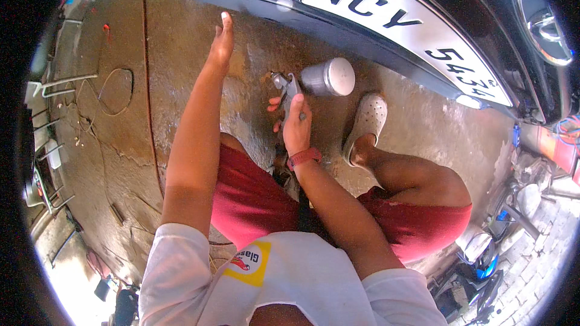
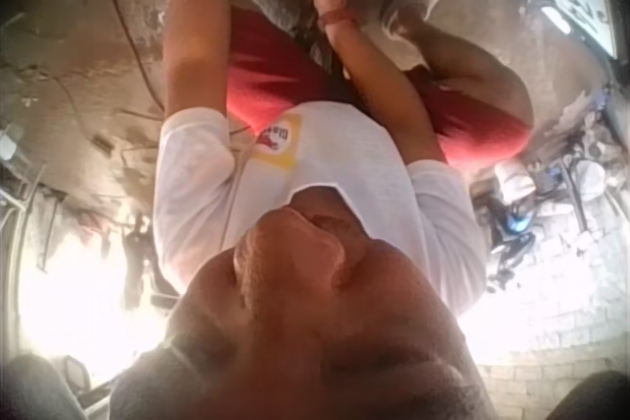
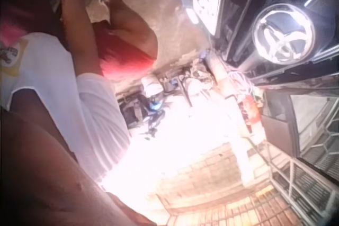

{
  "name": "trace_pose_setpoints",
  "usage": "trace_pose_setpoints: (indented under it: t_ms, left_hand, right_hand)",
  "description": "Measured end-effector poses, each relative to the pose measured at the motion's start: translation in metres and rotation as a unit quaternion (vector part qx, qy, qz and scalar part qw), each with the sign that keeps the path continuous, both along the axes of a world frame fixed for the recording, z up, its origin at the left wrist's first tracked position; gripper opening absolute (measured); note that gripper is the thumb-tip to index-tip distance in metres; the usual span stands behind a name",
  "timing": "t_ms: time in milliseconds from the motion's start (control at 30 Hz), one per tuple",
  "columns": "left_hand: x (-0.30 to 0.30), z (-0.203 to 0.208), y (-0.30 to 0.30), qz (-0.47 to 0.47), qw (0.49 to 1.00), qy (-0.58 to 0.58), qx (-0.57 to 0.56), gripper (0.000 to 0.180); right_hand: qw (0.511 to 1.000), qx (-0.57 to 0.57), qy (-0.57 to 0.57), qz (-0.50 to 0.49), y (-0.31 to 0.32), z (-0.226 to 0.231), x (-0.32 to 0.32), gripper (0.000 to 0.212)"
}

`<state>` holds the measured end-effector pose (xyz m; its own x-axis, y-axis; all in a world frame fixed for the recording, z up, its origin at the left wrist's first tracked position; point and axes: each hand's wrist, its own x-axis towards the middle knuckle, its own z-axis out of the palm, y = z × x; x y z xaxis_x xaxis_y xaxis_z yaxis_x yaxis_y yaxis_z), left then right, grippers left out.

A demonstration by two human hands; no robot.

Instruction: The person uses a spray gun to apply paint to the rear bumper of a black car. They repeatedly touch the bumper with their left hand while spraying with their right hand, moving along the bumper's length.

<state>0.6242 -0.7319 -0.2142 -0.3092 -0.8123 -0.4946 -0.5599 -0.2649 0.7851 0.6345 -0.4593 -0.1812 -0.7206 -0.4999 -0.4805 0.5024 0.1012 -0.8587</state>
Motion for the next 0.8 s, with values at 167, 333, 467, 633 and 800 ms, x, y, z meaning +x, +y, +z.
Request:
trace_pose_setpoints:
  t_ms: [167,333,467,633,800]
  left_hand:
    - [-0.012,0.019,-0.004,0.080,0.983,-0.039,-0.159,0.112]
    - [-0.012,0.028,-0.008,0.099,0.983,-0.017,-0.154,0.110]
    - [-0.020,0.017,-0.006,0.096,0.989,-0.016,-0.111,0.110]
    - [-0.041,-0.005,0.006,0.070,0.995,-0.033,-0.064,0.112]
    - [-0.057,-0.029,0.015,0.051,0.995,-0.069,-0.046,0.114]
  right_hand:
    - [0.997,0.062,-0.026,-0.050,0.011,-0.006,-0.003,0.071]
    - [0.992,0.044,0.067,-0.099,0.020,-0.012,-0.003,0.079]
    - [0.992,0.073,0.056,-0.086,0.032,-0.009,-0.007,0.083]
    - [0.981,0.040,0.147,-0.122,0.025,0.001,-0.001,0.090]
    - [0.995,0.007,0.094,-0.036,0.020,0.017,-0.014,0.092]
